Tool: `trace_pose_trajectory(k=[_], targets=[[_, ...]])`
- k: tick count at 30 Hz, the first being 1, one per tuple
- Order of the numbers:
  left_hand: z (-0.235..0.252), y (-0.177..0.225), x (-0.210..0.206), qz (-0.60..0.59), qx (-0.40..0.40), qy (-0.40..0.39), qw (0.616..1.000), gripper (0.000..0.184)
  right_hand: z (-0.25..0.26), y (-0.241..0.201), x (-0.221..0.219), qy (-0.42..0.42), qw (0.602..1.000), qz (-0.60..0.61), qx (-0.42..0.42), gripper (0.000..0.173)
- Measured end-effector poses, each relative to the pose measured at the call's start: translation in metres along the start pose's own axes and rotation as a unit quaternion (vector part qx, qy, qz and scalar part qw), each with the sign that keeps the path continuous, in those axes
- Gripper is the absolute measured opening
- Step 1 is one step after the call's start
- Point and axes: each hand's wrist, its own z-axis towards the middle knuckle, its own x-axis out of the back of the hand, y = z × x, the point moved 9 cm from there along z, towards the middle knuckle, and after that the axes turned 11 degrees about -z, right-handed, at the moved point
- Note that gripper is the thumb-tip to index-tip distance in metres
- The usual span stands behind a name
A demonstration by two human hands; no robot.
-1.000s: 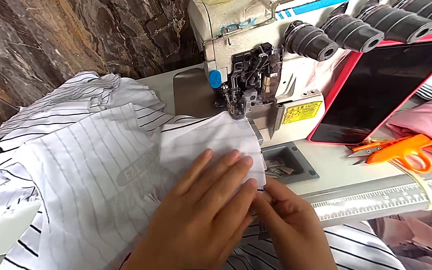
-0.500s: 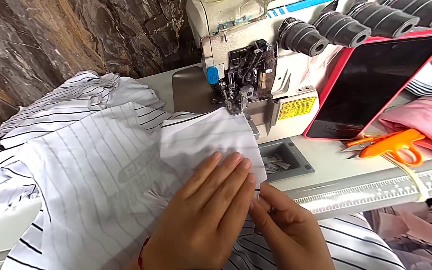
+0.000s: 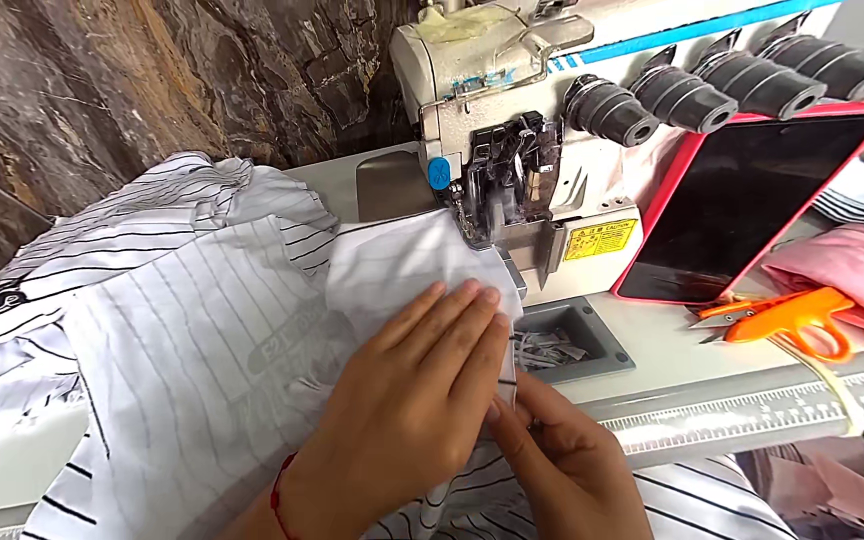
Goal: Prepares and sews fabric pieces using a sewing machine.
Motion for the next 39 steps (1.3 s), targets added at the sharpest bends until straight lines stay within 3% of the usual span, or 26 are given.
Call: trace_pose_trajectory(k=[7,19,29,34,37,39], targets=[[0.002,-0.006,-0.005,0.008,0.097,-0.044,0.994,0.041,-0.003,-0.006,-0.004,-0.023,1.000,-0.019,0.010,0.023],[0.000,-0.030,-0.005,-0.040,0.133,-0.092,0.986,0.067,0.002,-0.014,-0.011,-0.025,0.999,-0.041,0.019,0.013],[0.027,-0.122,-0.017,-0.226,0.112,-0.142,0.957,0.044,0.035,-0.015,-0.029,0.002,1.000,-0.018,0.020,0.018],[0.039,-0.168,-0.035,-0.256,0.153,-0.140,0.944,0.037,0.032,-0.006,-0.036,0.008,1.000,-0.011,0.024,0.019],[0.044,-0.172,-0.036,-0.188,0.188,-0.177,0.948,0.039,0.026,0.002,-0.036,0.014,1.000,-0.016,0.015,0.012],[0.040,-0.153,-0.012,-0.058,0.187,-0.140,0.971,0.040,0.020,0.001,-0.032,0.020,1.000,-0.015,0.014,0.012]])
